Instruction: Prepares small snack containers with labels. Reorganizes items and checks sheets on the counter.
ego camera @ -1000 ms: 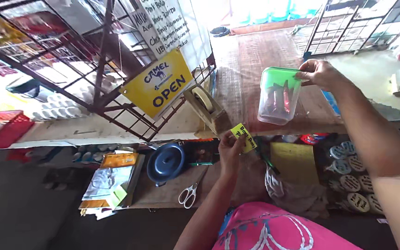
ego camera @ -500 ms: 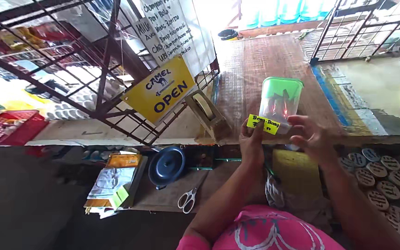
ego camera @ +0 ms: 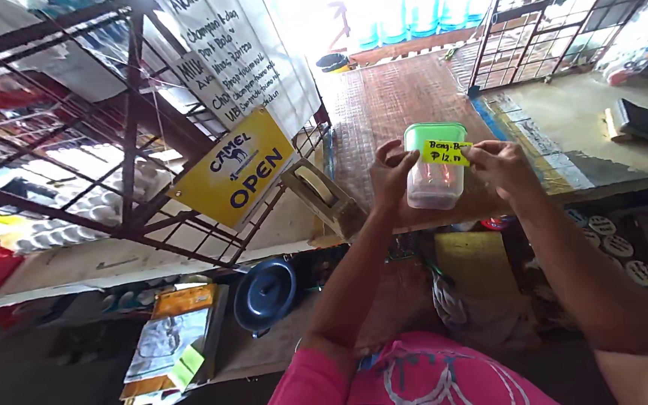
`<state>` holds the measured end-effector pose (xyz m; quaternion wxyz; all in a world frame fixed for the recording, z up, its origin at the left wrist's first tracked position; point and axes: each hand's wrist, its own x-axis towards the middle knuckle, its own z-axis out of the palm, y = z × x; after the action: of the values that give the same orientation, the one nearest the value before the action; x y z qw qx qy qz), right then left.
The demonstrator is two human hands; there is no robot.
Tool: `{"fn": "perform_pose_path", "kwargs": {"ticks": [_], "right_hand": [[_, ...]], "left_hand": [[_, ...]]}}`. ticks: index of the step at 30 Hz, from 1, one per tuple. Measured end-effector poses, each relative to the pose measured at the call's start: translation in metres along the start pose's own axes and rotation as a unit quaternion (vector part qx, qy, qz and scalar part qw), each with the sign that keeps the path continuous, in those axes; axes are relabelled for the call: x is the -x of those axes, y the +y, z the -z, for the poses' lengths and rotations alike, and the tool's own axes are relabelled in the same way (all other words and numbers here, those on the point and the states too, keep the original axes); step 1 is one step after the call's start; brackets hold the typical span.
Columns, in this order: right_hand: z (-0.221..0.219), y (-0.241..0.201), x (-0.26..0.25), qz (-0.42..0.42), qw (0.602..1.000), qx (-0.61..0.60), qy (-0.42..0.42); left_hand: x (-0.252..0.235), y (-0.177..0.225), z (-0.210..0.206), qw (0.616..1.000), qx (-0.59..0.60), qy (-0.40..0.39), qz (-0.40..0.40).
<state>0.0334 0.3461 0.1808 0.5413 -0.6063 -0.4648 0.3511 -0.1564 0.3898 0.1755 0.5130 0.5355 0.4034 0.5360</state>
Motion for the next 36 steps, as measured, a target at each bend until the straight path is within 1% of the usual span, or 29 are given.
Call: {"fn": "perform_pose_path", "kwargs": {"ticks": [3, 5, 13, 17, 19, 21, 23, 28, 32, 36], "right_hand": [[-0.005, -0.001, -0.018, -0.034, 0.997, 0.068, -0.006], [-0.007, 0.001, -0.024, -0.051, 0.993, 0.103, -0.020], [-0.004, -0.007, -0.028, -0.081, 0.986, 0.142, -0.036], [-0.005, -0.008, -0.029, -0.079, 0.988, 0.128, -0.036], [-0.008, -0.007, -0.028, -0.078, 0.990, 0.109, -0.043], [-0.009, -0.006, -0.027, -0.077, 0.991, 0.092, -0.051], [-0.010, -0.006, -0.026, -0.081, 0.991, 0.100, -0.045], [-0.011, -0.004, -0.026, -0.091, 0.987, 0.129, -0.033], [-0.011, -0.006, -0.026, -0.095, 0.981, 0.168, -0.033], [-0.014, -0.009, -0.023, -0.095, 0.977, 0.187, -0.023]], "left_hand": [[-0.014, 0.001, 0.001, 0.999, -0.034, 0.001, 0.026], [-0.015, -0.003, 0.001, 0.998, -0.047, 0.022, 0.045], [-0.020, -0.039, 0.008, 0.993, -0.014, 0.115, -0.009], [-0.018, -0.043, 0.008, 0.992, 0.011, 0.124, -0.003], [-0.017, -0.043, 0.006, 0.992, 0.022, 0.121, 0.012], [-0.015, -0.042, 0.004, 0.994, 0.032, 0.091, 0.047], [-0.014, -0.043, 0.001, 0.993, 0.050, 0.063, 0.081], [-0.015, -0.050, -0.009, 0.993, 0.044, 0.034, 0.100], [-0.017, -0.050, -0.016, 0.992, 0.023, 0.042, 0.120], [-0.017, -0.048, -0.019, 0.992, 0.015, 0.048, 0.119]]}}
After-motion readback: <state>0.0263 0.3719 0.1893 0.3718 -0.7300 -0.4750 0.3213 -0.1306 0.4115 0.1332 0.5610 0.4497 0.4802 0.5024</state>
